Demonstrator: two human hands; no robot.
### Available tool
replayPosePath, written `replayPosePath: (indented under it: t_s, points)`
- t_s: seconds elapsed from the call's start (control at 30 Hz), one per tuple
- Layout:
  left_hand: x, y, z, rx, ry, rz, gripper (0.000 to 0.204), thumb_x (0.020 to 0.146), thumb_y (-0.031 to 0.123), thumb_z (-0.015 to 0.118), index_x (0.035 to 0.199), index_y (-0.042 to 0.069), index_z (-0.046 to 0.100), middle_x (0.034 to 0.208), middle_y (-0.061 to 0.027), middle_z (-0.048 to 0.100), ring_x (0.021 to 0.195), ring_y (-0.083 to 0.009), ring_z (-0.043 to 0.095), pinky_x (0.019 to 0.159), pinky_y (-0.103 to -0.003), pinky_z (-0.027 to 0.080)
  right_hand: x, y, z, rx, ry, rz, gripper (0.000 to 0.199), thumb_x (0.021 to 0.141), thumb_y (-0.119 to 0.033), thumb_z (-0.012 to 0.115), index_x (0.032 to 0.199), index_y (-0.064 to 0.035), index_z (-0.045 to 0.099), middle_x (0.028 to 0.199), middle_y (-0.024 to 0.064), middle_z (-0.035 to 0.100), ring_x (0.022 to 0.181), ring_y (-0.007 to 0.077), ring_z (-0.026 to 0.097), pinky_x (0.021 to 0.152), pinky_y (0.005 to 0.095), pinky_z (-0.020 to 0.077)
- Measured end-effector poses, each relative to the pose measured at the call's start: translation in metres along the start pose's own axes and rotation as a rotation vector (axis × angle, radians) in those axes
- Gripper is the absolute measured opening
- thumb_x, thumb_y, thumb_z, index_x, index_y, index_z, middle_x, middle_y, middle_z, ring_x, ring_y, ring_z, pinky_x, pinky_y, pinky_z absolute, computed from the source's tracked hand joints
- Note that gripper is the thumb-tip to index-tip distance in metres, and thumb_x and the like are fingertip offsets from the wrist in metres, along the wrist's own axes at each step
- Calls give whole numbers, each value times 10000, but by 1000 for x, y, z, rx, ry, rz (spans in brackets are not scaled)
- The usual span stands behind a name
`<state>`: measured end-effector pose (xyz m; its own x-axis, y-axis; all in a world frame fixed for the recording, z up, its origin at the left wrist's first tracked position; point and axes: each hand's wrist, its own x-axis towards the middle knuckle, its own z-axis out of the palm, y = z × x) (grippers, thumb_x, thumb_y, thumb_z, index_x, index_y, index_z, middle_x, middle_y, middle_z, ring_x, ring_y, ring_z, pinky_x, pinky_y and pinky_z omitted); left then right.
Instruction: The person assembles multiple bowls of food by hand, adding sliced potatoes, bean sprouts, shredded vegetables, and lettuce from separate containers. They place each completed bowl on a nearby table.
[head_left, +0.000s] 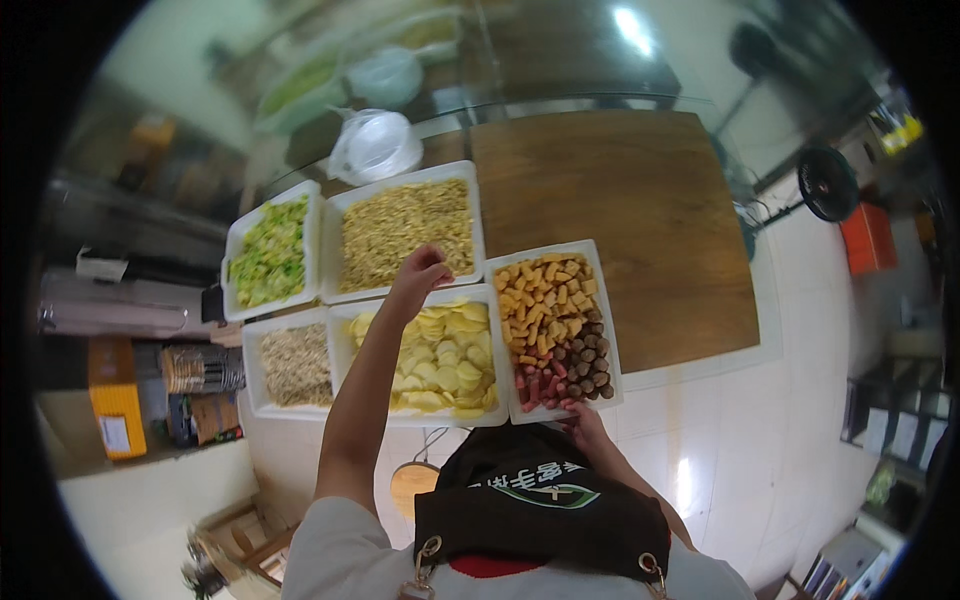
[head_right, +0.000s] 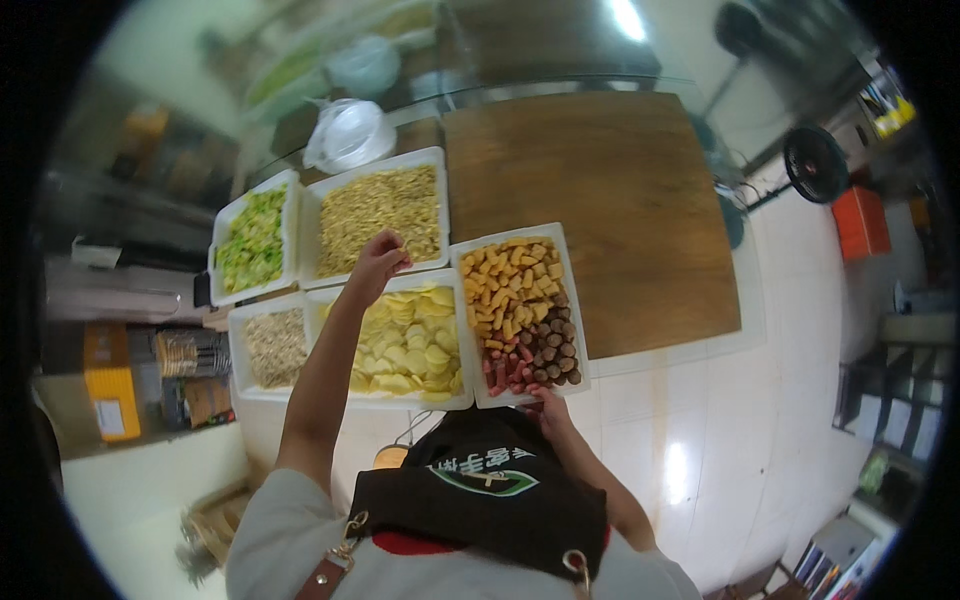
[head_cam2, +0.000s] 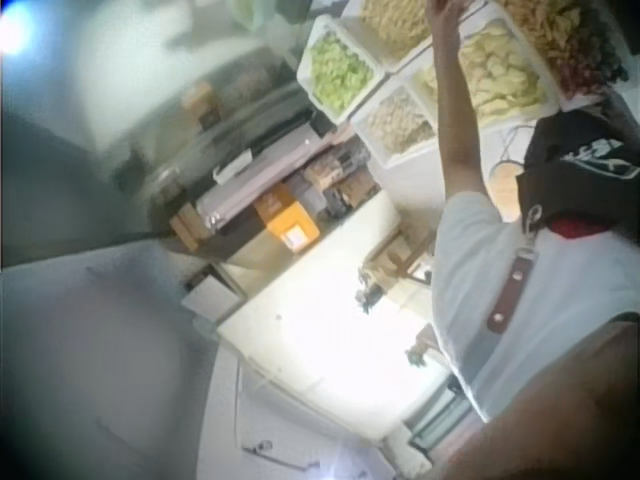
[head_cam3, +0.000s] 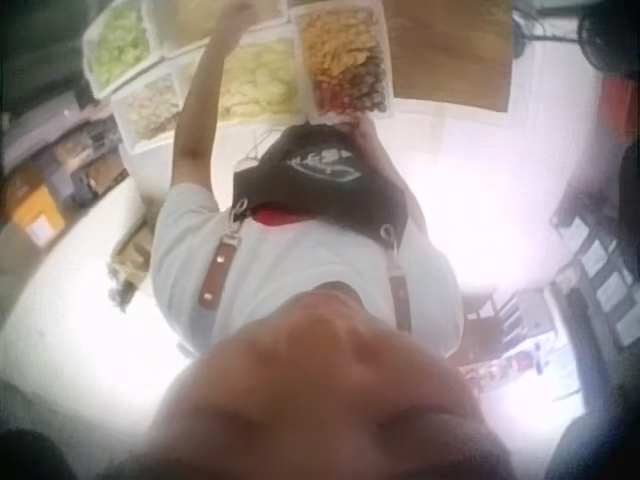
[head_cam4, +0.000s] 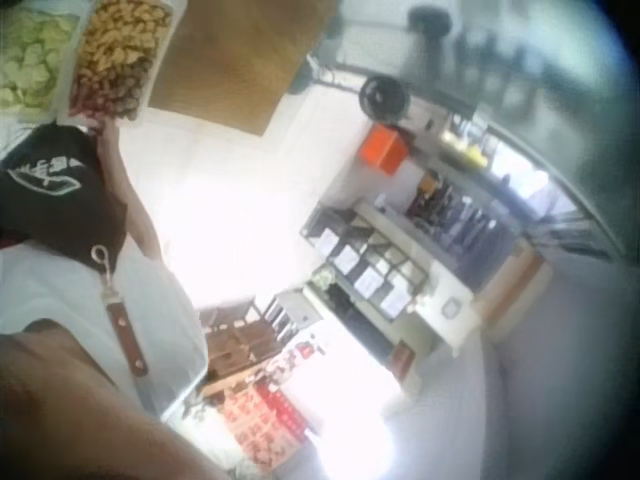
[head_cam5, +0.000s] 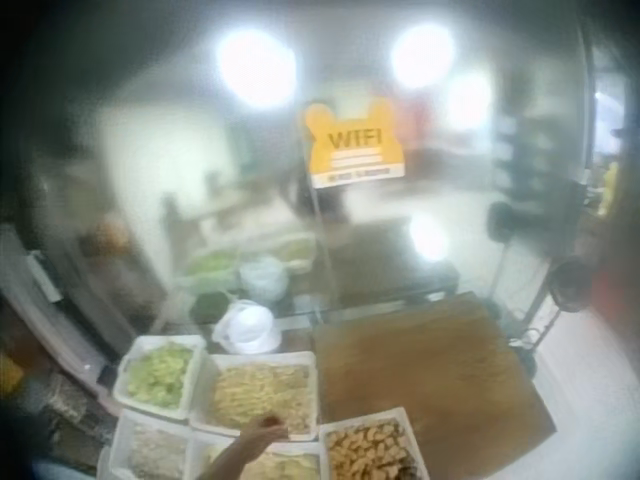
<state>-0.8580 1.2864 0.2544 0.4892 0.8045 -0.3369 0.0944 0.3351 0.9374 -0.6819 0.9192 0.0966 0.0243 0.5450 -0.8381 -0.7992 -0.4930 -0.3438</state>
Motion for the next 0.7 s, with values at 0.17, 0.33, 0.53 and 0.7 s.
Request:
replayPosePath:
  t_s: [0.17, 0.33, 0.53, 0.7]
  points:
    - [-63, 59, -133, -247, 220, 12, 115, 818, -8, 568, 899, 67, 538, 788, -32, 552, 741, -137, 587, 718, -286, 533, -24, 6, 86, 49, -148, 91, 143, 856, -205, 533, 986, -144, 532, 992, 72, 597, 893, 244, 602, 727, 346, 463]
    - [5, 64, -297, 220, 121, -79, 143, 814, 11, 555, 950, 15, 600, 857, -77, 609, 777, -187, 616, 714, -290, 518, 4, 23, 166, 70, -191, 198, 206, 873, -231, 571, 1050, -147, 507, 1073, 118, 567, 948, 299, 603, 708, 332, 495]
    - [260, 122, -475, 848, 240, 417, 247, 815, 61, 552, 1051, 47, 626, 926, -105, 656, 820, -214, 618, 731, -307, 483, 70, 61, 314, 13, -98, 12, 348, 910, -189, 522, 1209, -20, 467, 1105, 192, 586, 969, 305, 623, 748, 343, 543]
    - [515, 116, -622, 1093, 171, 609, 304, 893, 112, 451, 1157, 24, 575, 1206, -128, 551, 1096, -249, 504, 982, -354, 371, 121, 45, 292, -106, 521, -44, 297, 897, -149, 525, 1155, -4, 502, 976, 166, 648, 825, 264, 674, 683, 335, 551]
